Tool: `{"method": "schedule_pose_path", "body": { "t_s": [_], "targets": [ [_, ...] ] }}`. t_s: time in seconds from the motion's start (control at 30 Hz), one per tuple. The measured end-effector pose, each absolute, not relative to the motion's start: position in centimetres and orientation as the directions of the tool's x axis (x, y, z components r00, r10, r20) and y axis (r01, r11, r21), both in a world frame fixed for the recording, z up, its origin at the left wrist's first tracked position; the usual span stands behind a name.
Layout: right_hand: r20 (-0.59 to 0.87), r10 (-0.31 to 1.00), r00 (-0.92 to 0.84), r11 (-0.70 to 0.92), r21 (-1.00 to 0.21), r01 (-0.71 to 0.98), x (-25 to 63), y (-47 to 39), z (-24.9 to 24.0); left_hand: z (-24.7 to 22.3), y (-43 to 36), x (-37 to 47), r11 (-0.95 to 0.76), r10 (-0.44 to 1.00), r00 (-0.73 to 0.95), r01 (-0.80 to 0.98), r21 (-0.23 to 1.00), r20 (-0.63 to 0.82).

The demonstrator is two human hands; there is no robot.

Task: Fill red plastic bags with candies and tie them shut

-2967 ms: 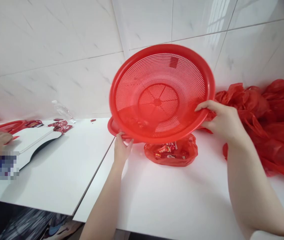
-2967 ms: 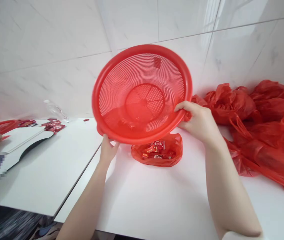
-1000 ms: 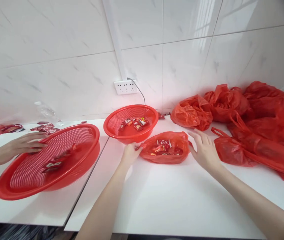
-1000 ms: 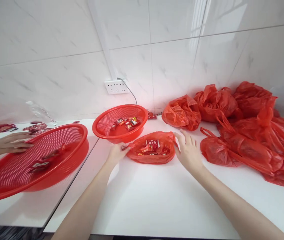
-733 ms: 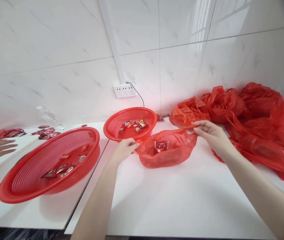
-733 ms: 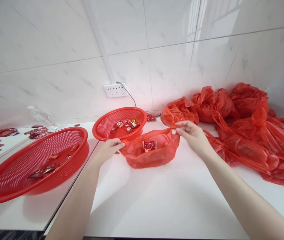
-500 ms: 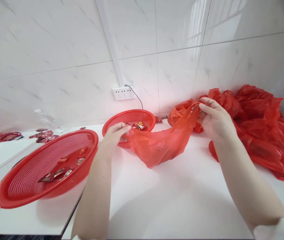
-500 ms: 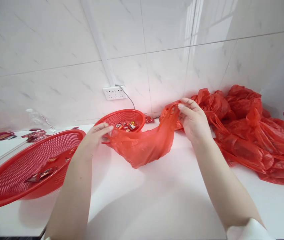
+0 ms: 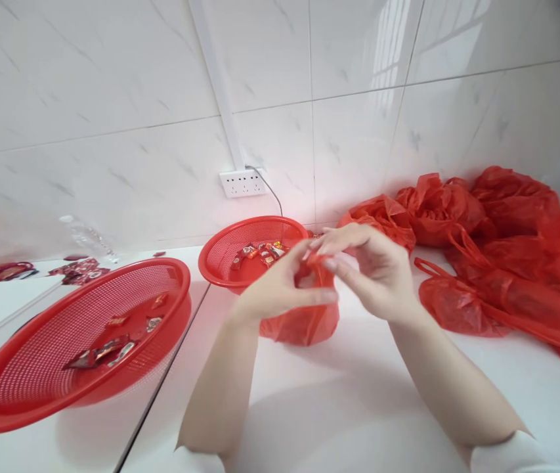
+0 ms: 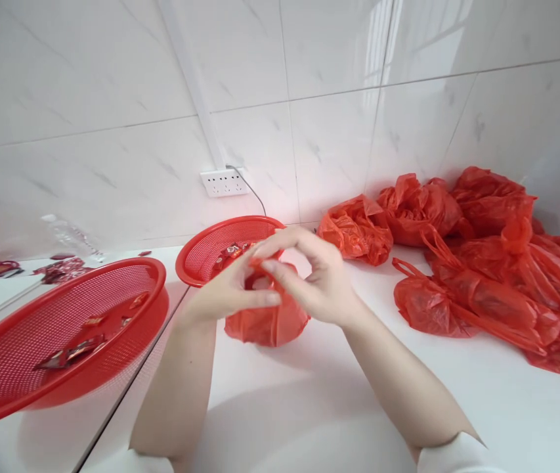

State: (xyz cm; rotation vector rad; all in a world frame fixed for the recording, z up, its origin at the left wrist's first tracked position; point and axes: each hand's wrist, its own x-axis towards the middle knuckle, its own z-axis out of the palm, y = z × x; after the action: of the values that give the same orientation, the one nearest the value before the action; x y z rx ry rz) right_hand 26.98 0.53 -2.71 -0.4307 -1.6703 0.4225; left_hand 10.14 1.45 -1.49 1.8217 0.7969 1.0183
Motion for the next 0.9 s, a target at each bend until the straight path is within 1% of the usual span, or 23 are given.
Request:
{"method": "schedule_pose_path", "body": {
  "t_s": [0.07, 0.1, 0.13, 0.17, 0.23, 0.27, 0.37, 0.43, 0.5, 0.57, 0.63, 0.67, 0.7, 0.73, 0.77, 0.8, 0.87, 0.9],
  "targets": [
    [0.855, 0.434, -0.283, 0.898, -0.435, 0.063, 26.8, 0.3, -2.7, -1.9, 1.3, 10.9, -0.435, 0.773, 0.569, 0.153, 0.888, 0.281],
    [0.839, 0.426, -0.339, 0.902, -0.423, 0.085, 26.8, 0.4, -2.7, -2.2, 1.5, 11.0, -0.407, 0.768, 0.592, 0.157, 0.900, 0.244],
    [0.818, 0.440, -0.371, 0.895, -0.432, 0.111, 26.9, 0.6, -2.7, -2.4, 1.7, 11.1, -0.351, 0.792, 0.574, 0.146, 0.925, 0.210],
    [0.790, 0.478, -0.384, 0.876, -0.463, 0.139, 27.1, 0.9, -2.7, -2.5, 1.9, 11.1, -0.274, 0.822, 0.546, 0.124, 0.954, 0.165],
    [0.714, 0.586, -0.383, 0.806, -0.564, 0.183, 27.6, 1.6, -2.8, -2.8, 2.5, 10.9, -0.121, 0.875, 0.478, 0.061, 0.991, 0.078],
    [0.674, 0.635, -0.377, 0.766, -0.614, 0.192, 27.8, 2.0, -2.9, -2.9, 2.7, 10.9, -0.082, 0.889, 0.454, 0.031, 0.996, 0.059],
    [0.582, 0.733, -0.353, 0.662, -0.730, 0.171, 28.5, 3.1, -3.3, -3.0, 3.1, 10.8, -0.069, 0.891, 0.449, -0.029, 0.997, 0.075],
    [0.559, 0.762, -0.326, 0.617, -0.780, 0.105, 28.7, 3.8, -3.6, -3.0, 3.1, 10.7, -0.075, 0.876, 0.473, -0.063, 0.995, 0.096],
    [0.551, 0.774, -0.312, 0.585, -0.810, 0.020, 28.9, 4.2, -3.8, -2.9, 3.2, 10.5, -0.070, 0.870, 0.484, -0.077, 0.995, 0.099],
    [0.572, 0.776, -0.264, 0.584, -0.811, -0.042, 29.0, 4.5, -3.9, -2.7, 3.4, 10.0, -0.039, 0.869, 0.490, -0.066, 0.997, 0.067],
    [0.637, 0.758, -0.138, 0.635, -0.770, -0.065, 29.0, 4.5, -3.9, -2.6, 3.9, 9.5, 0.020, 0.874, 0.485, -0.065, 0.998, 0.014],
    [0.684, 0.725, -0.075, 0.682, -0.729, -0.054, 29.1, 4.3, -3.9, -2.5, 4.1, 9.2, 0.043, 0.881, 0.472, -0.077, 0.996, -0.001],
    [0.737, 0.674, -0.051, 0.737, -0.675, -0.027, 29.1, 4.0, -3.8, -2.5, 4.4, 9.0, 0.053, 0.891, 0.454, -0.093, 0.994, -0.005],
    [0.788, 0.610, -0.082, 0.791, -0.611, 0.011, 29.1, 3.6, -3.7, -2.5, 4.6, 8.8, 0.050, 0.901, 0.435, -0.104, 0.993, 0.001],
    [0.823, 0.542, -0.168, 0.839, -0.542, 0.052, 29.1, 3.2, -3.5, -2.4, 4.8, 8.6, 0.035, 0.908, 0.420, -0.106, 0.994, 0.013],
    [0.830, 0.477, -0.290, 0.877, -0.474, 0.086, 29.1, 2.7, -3.4, -2.4, 5.0, 8.4, 0.008, 0.911, 0.411, -0.096, 0.995, 0.032],
    [0.759, 0.381, -0.528, 0.919, -0.374, 0.126, 29.2, 1.8, -3.0, -2.3, 5.0, 8.0, -0.079, 0.901, 0.425, -0.029, 0.996, 0.084],
    [0.718, 0.359, -0.596, 0.927, -0.351, 0.136, 29.2, 1.5, -2.8, -2.3, 5.0, 7.8, -0.155, 0.885, 0.448, 0.025, 0.988, 0.128]
  ]
}}
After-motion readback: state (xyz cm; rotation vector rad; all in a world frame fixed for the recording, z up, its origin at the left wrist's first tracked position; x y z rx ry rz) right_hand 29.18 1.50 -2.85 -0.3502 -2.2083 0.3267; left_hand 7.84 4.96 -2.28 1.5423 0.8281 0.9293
